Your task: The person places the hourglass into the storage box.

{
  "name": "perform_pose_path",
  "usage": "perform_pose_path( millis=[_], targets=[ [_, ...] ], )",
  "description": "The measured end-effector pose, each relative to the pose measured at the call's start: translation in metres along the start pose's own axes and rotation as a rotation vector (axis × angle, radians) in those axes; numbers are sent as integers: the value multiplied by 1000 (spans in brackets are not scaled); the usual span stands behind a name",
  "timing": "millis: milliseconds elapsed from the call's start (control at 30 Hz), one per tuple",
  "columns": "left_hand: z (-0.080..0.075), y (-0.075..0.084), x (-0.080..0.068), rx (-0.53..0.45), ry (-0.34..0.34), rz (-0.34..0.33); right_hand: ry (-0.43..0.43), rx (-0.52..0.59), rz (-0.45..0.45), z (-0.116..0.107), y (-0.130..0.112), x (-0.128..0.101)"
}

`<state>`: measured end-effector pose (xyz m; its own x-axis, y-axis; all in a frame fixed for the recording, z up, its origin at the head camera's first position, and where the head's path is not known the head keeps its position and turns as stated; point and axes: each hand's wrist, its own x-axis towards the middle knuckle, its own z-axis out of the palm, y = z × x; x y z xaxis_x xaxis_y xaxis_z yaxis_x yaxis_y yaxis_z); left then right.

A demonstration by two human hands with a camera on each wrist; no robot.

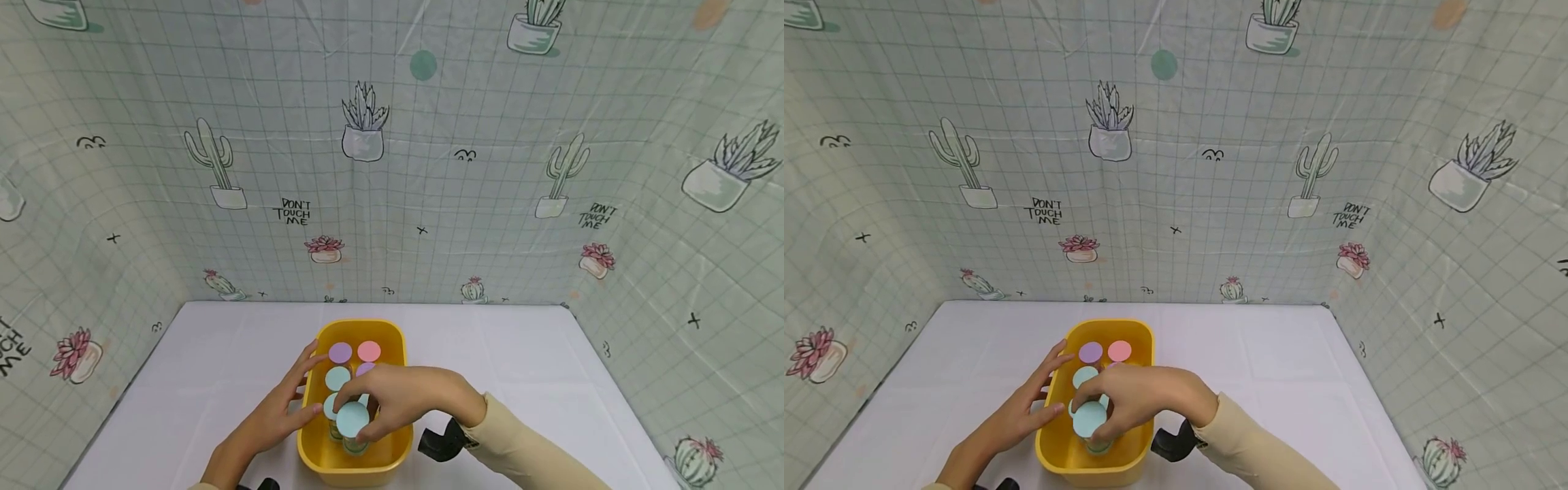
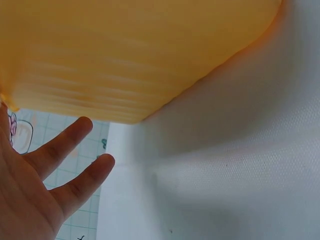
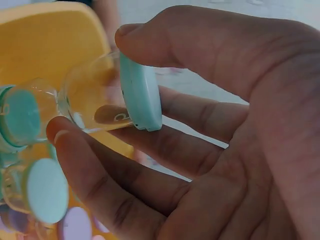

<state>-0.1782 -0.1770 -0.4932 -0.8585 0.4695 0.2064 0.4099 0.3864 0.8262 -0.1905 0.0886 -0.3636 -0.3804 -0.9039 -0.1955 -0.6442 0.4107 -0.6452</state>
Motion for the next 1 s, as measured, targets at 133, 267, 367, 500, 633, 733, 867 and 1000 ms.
perform_pose_path(
  millis=[133,267,367,500,633,733,867,1000],
  targets=[
    [0,-1,0,-6,1,10,-102,-58,-13,2,4,11],
    [-1,-1,-1,-4,4,13,-178,-88,-29,3,7,21],
    [-2,1,0,8,12,9,-209,-108,-27,4,8,27],
    [-3,2,1,16,22,-3,-248,-144,-16,6,8,34],
    [-3,2,1,9,16,-4,-299,-162,1,11,8,39],
    [-2,1,1,6,12,2,-322,-174,22,15,9,42],
    [-1,-1,1,5,7,2,-325,-199,59,21,8,43],
    [-1,-1,1,-1,2,-6,-312,-226,89,26,8,43]
  ],
)
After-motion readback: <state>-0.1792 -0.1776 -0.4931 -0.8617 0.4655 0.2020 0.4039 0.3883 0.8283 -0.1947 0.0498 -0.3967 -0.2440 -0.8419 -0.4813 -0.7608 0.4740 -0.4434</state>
